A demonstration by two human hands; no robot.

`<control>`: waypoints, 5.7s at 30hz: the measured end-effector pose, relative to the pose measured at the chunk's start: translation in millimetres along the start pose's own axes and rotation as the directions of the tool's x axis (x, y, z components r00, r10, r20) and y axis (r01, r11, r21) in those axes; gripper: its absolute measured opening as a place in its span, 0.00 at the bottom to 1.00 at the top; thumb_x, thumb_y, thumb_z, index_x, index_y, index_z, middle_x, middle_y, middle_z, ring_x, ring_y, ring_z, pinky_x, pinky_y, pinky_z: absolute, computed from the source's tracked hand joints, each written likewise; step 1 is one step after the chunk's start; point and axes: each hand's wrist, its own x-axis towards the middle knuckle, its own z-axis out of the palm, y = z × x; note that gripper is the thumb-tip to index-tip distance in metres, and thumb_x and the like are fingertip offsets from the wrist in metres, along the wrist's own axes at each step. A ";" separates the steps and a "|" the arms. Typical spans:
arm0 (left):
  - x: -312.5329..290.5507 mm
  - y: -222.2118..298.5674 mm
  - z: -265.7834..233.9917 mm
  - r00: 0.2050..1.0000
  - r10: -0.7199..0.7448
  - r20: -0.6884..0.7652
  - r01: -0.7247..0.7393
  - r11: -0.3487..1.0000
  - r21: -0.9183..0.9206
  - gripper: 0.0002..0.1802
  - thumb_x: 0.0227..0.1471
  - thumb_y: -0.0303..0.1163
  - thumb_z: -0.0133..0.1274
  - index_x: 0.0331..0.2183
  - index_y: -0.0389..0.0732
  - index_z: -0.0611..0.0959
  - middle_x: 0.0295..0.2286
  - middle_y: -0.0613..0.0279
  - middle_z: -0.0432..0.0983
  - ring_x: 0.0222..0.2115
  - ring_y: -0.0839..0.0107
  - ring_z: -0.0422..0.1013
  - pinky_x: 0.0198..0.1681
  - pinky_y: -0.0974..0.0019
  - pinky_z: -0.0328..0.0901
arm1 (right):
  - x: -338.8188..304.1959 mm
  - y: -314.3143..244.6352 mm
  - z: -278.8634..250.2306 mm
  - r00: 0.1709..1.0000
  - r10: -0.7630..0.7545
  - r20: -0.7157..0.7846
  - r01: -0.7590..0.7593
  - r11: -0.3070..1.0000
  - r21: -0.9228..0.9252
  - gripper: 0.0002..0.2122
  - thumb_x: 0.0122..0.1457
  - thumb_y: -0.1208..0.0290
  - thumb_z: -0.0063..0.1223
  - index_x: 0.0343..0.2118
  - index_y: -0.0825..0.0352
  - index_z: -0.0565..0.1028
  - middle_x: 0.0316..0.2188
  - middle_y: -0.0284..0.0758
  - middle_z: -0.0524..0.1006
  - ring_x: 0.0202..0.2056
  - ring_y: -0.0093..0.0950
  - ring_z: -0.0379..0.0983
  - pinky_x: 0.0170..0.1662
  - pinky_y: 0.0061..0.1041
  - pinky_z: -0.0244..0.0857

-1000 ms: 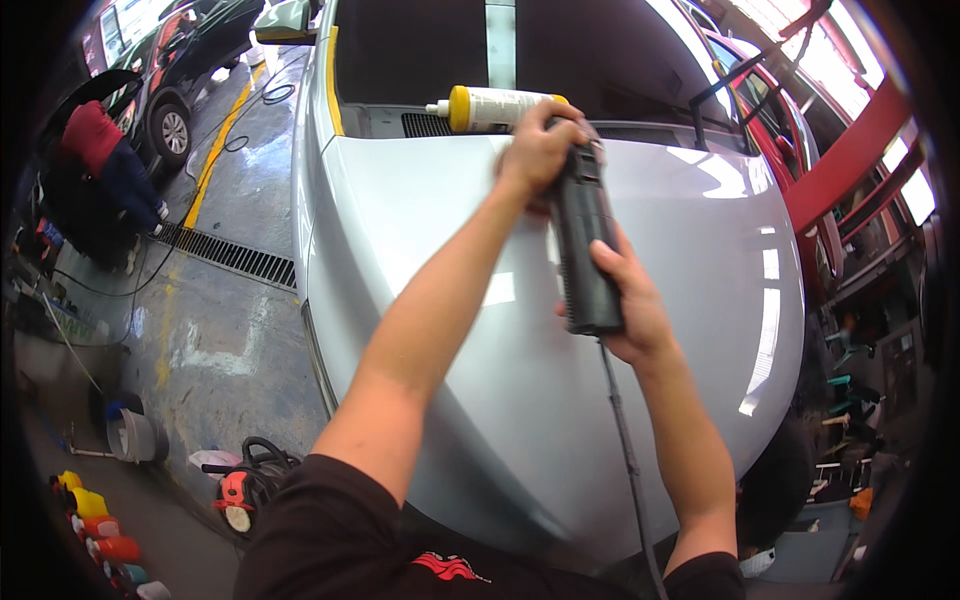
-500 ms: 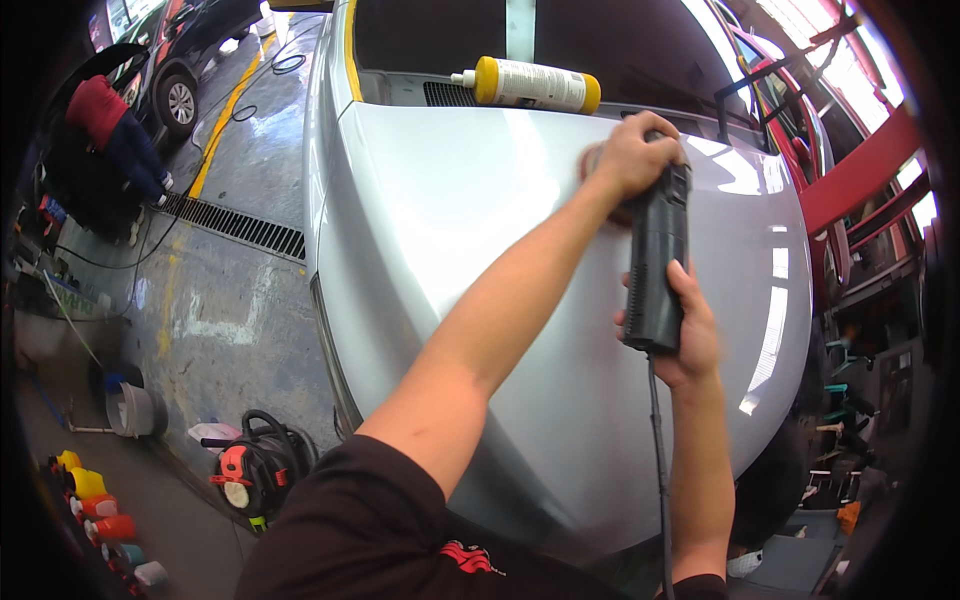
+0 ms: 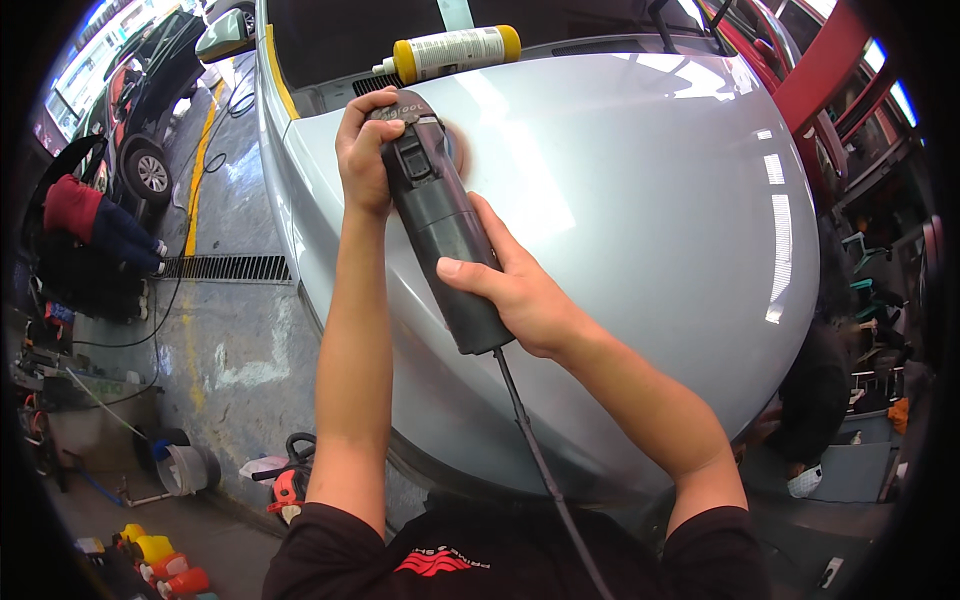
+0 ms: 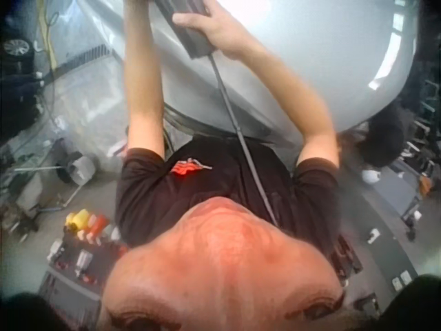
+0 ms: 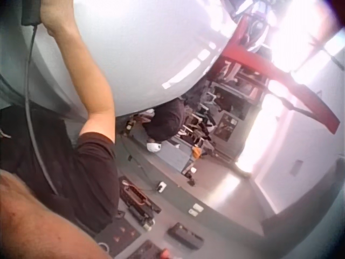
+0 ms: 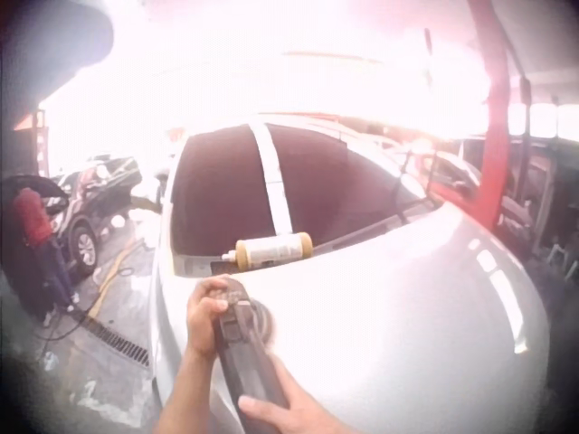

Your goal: The person uses a handheld electric polisher with a foam pad to polish the hood of a silver car. They apply polishing compound from a yellow bottle and move the polisher in overlapping passes across the hood surface.

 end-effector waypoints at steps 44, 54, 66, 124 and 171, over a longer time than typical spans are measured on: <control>-52.5 4.9 42.5 0.948 0.271 -0.170 -0.209 0.927 0.312 0.22 0.47 0.37 0.65 0.45 0.41 0.88 0.54 0.48 0.75 0.59 0.53 0.70 0.65 0.55 0.63 | -36.3 11.1 10.4 0.993 0.074 -0.088 -0.078 0.996 -0.048 0.37 0.70 0.54 0.53 0.74 0.62 0.49 0.48 0.50 0.76 0.33 0.38 0.83 0.34 0.37 0.84; -96.5 24.6 46.0 0.978 0.176 -0.116 -0.116 0.909 0.401 0.26 0.48 0.39 0.64 0.49 0.42 0.85 0.56 0.48 0.74 0.58 0.53 0.70 0.65 0.54 0.63 | -69.6 17.4 9.6 0.996 0.073 -0.050 -0.074 0.997 -0.027 0.46 0.65 0.59 0.60 0.79 0.63 0.43 0.50 0.44 0.73 0.40 0.31 0.79 0.40 0.36 0.82; -236.3 45.2 141.2 0.997 0.019 -0.071 0.005 0.947 0.322 0.31 0.51 0.40 0.59 0.56 0.41 0.78 0.64 0.45 0.63 0.65 0.53 0.61 0.70 0.50 0.55 | -227.3 34.5 -68.0 0.996 0.083 0.020 -0.082 0.996 -0.032 0.50 0.65 0.60 0.65 0.79 0.70 0.40 0.72 0.48 0.60 0.70 0.36 0.61 0.71 0.35 0.57; -119.8 38.3 60.4 0.989 0.096 -0.114 -0.024 0.860 0.510 0.32 0.47 0.46 0.63 0.52 0.42 0.80 0.48 0.51 0.77 0.53 0.48 0.69 0.62 0.49 0.61 | -109.4 6.5 -5.9 0.988 0.153 -0.025 -0.154 0.987 -0.041 0.37 0.68 0.55 0.57 0.73 0.67 0.56 0.47 0.45 0.76 0.35 0.33 0.82 0.36 0.33 0.82; -29.9 8.2 121.0 0.798 -0.030 0.603 -0.506 0.511 0.695 0.41 0.48 0.41 0.70 0.62 0.44 0.75 0.60 0.46 0.71 0.64 0.45 0.65 0.70 0.46 0.59 | -362.9 108.4 -19.1 0.701 0.248 -0.668 -0.140 0.967 0.212 0.33 0.49 0.65 0.75 0.55 0.73 0.70 0.39 0.43 0.79 0.35 0.36 0.82 0.38 0.40 0.84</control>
